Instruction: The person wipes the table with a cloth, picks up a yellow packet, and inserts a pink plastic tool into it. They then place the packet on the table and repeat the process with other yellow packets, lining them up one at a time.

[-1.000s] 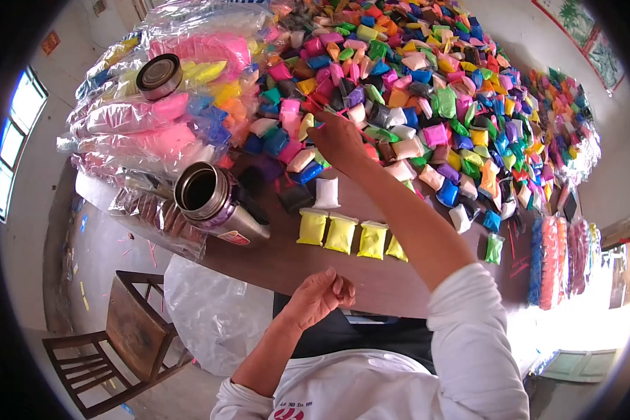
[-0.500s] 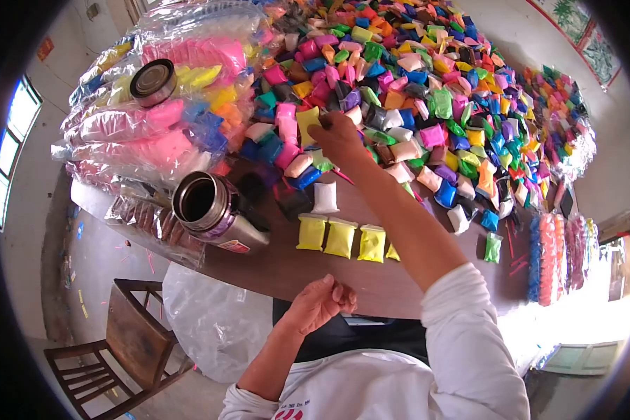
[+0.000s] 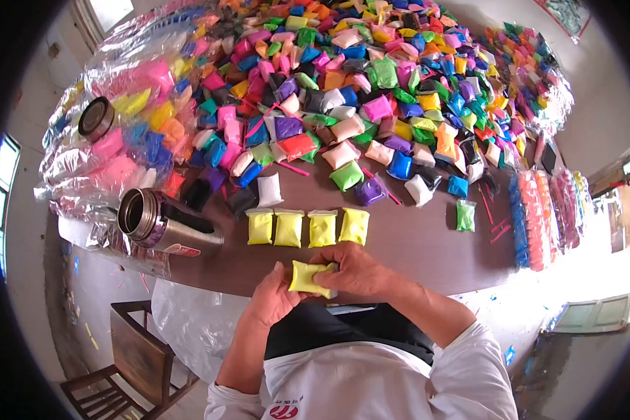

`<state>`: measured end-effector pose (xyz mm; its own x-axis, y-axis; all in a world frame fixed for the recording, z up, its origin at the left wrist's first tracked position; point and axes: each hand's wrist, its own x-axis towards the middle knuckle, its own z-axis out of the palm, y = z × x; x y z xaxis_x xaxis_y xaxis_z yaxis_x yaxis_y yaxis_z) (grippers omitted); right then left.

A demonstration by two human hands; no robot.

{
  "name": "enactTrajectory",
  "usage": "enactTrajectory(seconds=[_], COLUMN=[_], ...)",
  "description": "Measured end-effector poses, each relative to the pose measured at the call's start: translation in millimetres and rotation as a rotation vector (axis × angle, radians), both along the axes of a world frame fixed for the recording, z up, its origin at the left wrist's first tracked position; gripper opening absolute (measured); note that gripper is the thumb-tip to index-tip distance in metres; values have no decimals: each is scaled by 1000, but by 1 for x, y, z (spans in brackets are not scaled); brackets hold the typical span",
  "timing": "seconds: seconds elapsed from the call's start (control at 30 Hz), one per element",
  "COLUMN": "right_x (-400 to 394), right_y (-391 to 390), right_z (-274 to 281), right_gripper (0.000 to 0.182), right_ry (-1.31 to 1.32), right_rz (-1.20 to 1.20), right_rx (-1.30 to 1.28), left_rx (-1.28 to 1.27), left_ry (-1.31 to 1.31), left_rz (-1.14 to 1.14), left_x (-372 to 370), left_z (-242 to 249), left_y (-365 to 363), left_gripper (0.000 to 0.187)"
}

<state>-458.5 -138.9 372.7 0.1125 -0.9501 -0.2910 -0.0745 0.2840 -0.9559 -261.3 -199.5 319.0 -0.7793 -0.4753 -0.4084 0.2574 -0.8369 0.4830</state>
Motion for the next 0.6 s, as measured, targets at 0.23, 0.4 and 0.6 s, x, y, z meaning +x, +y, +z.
enactTrajectory(seconds=[0.23,0.4,0.6], right_x=[33,28,-24], right_y=[16,33,56], right_z=[-11,3,1], right_gripper=[27,27,28], right_ry=[-126,180,774], right_rz=[-140,-68,-441], right_rx=[-81,-239,-554], left_rx=[-291,-1168,-607], left_ry=[2,-508,-130], left_rz=[144,148,60], left_x=[21,15,-9], left_z=[-62,-47,-6], left_y=[9,25,27], left_gripper=[42,35,42])
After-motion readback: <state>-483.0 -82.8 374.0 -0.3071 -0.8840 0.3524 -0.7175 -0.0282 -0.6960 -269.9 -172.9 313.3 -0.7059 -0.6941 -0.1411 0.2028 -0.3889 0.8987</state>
